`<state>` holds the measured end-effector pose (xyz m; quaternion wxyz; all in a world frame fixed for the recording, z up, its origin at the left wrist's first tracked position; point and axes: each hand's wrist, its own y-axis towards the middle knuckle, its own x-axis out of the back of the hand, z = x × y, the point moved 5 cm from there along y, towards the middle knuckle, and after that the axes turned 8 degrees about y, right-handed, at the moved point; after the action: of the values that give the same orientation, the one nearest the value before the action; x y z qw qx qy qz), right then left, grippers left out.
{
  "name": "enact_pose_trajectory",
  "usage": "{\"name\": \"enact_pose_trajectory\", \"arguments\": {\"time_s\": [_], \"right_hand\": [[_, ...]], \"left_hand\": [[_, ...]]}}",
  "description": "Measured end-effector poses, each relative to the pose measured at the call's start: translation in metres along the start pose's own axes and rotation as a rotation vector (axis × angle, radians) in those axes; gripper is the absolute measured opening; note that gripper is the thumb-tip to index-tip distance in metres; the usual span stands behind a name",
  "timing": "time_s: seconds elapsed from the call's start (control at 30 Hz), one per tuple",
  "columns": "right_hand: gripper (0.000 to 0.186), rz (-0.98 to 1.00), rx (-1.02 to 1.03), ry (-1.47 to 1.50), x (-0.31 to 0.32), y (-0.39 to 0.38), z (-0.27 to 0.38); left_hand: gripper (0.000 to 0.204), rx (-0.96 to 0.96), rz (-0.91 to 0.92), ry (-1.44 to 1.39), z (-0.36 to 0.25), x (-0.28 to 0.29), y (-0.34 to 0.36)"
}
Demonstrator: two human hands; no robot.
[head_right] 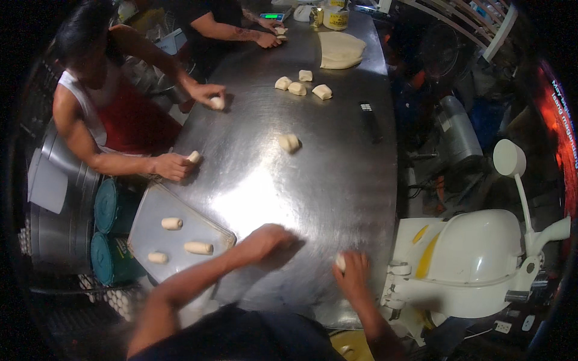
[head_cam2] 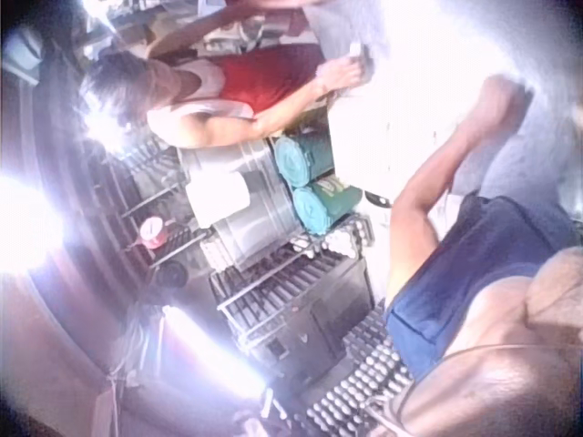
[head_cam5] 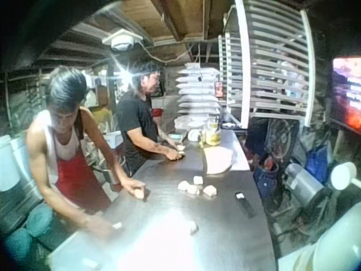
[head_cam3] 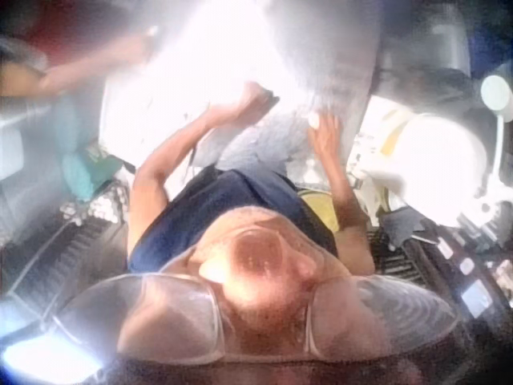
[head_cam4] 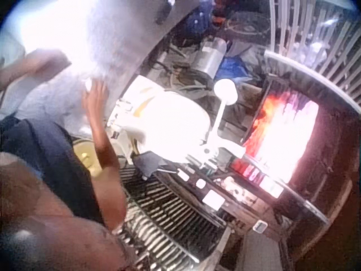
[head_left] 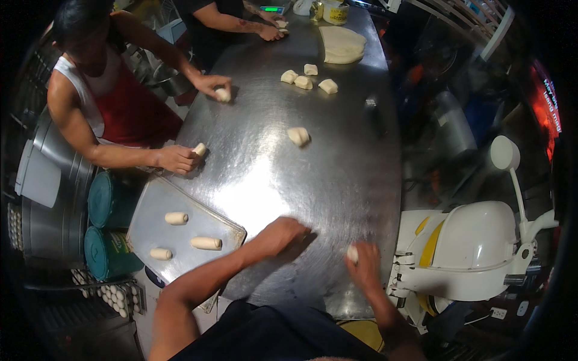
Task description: The person shapes pieces of dough by hand on a metal table and places the shaped rolls onto a baking tray, then slides the tray into a rack.
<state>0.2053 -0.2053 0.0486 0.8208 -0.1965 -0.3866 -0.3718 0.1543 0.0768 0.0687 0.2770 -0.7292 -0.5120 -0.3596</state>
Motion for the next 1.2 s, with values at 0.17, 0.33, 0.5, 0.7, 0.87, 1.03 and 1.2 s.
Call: {"name": "enact_pose_trajectory", "arguments": {"time_s": [0.17, 0.33, 0.5, 0.7, 0.87, 1.03, 1.2], "right_hand": [[0.07, 0.064, 0.147, -0.219, -0.007, -0.079, 0.021], [0.082, -0.012, 0.068, -0.438, -0.011, 0.081, 0.006], [0.085, 0.038, 0.042, -0.294, -0.024, 0.086, 0.011], [0.102, 0.239, 0.139, -0.31, -0.035, -0.075, 0.016], [0.096, 0.011, 0.131, -0.314, -0.04, 0.042, 0.017], [0.075, 0.313, 0.11, -0.138, -0.005, 0.014, 0.004], [0.06, -0.142, 0.105, 0.189, 0.009, -0.015, 0.019]], "left_hand": [[0.061, 0.128, -0.225, 0.267, -0.049, -0.068, -0.144], [0.099, 0.469, -0.049, 0.354, 0.013, -0.031, -0.036], [0.101, 0.553, -0.292, 0.417, 0.024, -0.036, -0.022], [0.091, 0.485, -0.276, 0.384, -0.069, -0.103, -0.119], [0.09, 0.695, -0.353, 0.492, -0.021, -0.061, -0.069], [0.067, 0.285, -0.326, 0.161, -0.006, -0.062, -0.107], [0.047, 0.455, -0.547, -0.151, -0.006, -0.044, -0.127]]}}
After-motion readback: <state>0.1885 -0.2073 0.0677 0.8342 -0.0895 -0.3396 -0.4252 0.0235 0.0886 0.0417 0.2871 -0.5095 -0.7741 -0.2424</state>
